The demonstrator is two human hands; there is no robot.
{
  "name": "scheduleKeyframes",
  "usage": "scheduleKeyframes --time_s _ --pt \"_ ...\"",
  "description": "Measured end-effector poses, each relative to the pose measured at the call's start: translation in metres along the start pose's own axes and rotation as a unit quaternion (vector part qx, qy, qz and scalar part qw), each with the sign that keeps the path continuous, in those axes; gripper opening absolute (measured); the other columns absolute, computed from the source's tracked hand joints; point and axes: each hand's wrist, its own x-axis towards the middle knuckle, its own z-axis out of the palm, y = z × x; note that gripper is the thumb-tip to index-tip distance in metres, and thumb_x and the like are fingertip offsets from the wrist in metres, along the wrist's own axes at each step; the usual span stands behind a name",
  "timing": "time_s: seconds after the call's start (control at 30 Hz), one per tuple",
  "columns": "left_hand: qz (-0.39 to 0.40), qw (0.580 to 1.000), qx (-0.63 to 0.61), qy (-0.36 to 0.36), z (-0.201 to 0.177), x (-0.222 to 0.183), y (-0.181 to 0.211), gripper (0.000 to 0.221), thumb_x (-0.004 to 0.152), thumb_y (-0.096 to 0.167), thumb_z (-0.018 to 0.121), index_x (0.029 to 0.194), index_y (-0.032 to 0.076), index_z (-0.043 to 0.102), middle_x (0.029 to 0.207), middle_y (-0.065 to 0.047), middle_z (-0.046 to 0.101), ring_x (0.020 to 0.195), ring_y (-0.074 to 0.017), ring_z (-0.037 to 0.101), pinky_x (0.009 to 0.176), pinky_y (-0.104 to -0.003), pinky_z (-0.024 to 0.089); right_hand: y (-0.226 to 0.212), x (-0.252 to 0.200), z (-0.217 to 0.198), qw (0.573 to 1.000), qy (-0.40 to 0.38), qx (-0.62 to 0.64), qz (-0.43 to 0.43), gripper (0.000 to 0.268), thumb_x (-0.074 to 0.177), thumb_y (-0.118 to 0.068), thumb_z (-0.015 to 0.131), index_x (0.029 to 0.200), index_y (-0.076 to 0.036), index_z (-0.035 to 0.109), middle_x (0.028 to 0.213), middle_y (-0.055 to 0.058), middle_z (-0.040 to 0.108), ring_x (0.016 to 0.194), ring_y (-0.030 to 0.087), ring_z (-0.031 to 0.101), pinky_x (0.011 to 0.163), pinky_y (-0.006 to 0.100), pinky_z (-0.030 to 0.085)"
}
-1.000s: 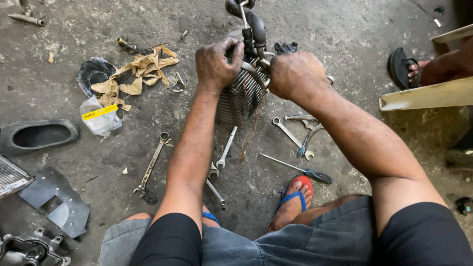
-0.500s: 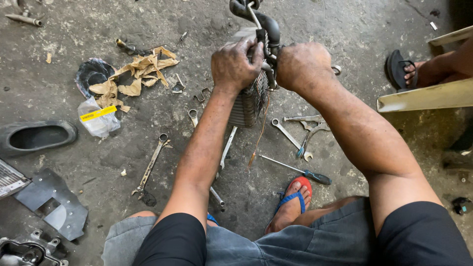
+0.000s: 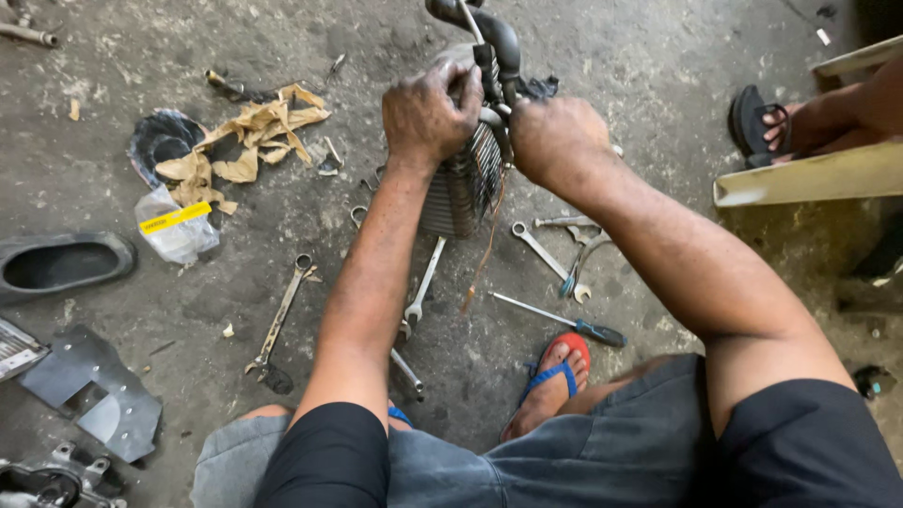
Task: The person sits on the floor and uses a screwdriver and wrench to tighten connections on a car radiator. They adjust the radiator's position and apply a liquid from a bottle to the connections before continuing to tighten them.
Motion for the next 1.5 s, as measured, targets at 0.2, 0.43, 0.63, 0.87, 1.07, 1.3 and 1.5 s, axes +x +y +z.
scheduleKeyframes --time_s 0.2,0.43,0.63,0.87,1.07,1.3,1.5 --pt "0.016 1.000 -0.012 -0.011 0.003 0.009 -0.009 0.031 0.096 0.043 0.069 0.092 0.014 0.080 0.078 -0.002 0.079 0.064 -0.0175 0.077 0.061 -0.033 0.061 0.000 -0.004 -0.011 0.998 0.046 0.014 -0.031 0.028 0.100 -0.027 0.062 0.116 -0.004 0.063 0.091 0.018 0.074 0.084 0.032 0.074 0.073 0.047 0.060" --pt "0.023 0.999 -0.020 -0.006 0.003 0.015 -0.031 0.031 0.100 0.042 0.068 0.092 0.013 0.079 0.077 -0.001 0.079 0.060 -0.0122 0.074 0.057 -0.028 0.059 -0.001 -0.002 -0.004 0.994 0.073 0.078 -0.025 0.032 0.097 -0.014 0.061 0.126 -0.004 0.053 0.089 0.021 0.072 0.085 0.039 0.072 0.071 0.054 0.058" --pt "-0.028 0.999 -0.013 -0.023 -0.004 0.014 -0.051 0.031 0.100 0.039 0.068 0.087 0.013 0.078 0.068 -0.001 0.076 0.050 -0.0118 0.068 0.048 -0.030 0.052 -0.004 0.007 0.010 0.986 0.105 0.126 -0.033 0.047 0.090 -0.011 0.065 0.134 -0.007 0.049 0.093 0.022 0.071 0.087 0.042 0.071 0.071 0.056 0.056" --pt "0.017 0.999 -0.047 -0.004 0.003 0.015 -0.061 0.032 0.101 0.039 0.068 0.088 0.011 0.077 0.070 0.000 0.076 0.051 -0.0072 0.067 0.046 -0.024 0.052 0.000 0.011 0.030 0.981 0.111 0.157 -0.015 0.042 0.100 -0.010 0.056 0.141 -0.012 0.048 0.091 0.020 0.072 0.074 0.035 0.072 0.063 0.051 0.058" --pt "0.014 0.999 -0.032 -0.010 0.007 0.014 -0.063 0.032 0.101 0.039 0.068 0.087 0.012 0.076 0.069 0.000 0.076 0.050 -0.0075 0.066 0.046 -0.026 0.051 0.006 0.019 0.047 0.981 0.101 0.167 -0.008 0.040 0.103 -0.013 0.053 0.142 -0.012 0.048 0.084 0.017 0.070 0.065 0.029 0.070 0.054 0.046 0.058" --pt "0.019 0.999 -0.032 0.016 0.007 0.012 -0.066 0.032 0.101 0.041 0.069 0.087 0.013 0.076 0.072 0.000 0.076 0.051 -0.0080 0.067 0.047 -0.027 0.052 0.014 0.030 0.077 0.944 0.302 0.094 -0.097 0.029 0.102 -0.019 0.053 0.129 -0.012 0.057 0.079 0.011 0.068 0.063 0.028 0.063 0.052 0.045 0.050" --pt "0.051 0.998 -0.021 0.038 0.001 0.009 -0.052 0.034 0.100 0.045 0.066 0.086 0.016 0.078 0.073 0.001 0.076 0.056 -0.0087 0.068 0.053 -0.027 0.054 0.016 0.011 0.060 0.989 0.119 0.076 -0.053 0.027 0.112 -0.021 0.037 0.114 -0.001 0.055 0.084 0.015 0.065 0.056 0.024 0.063 0.041 0.040 0.051"
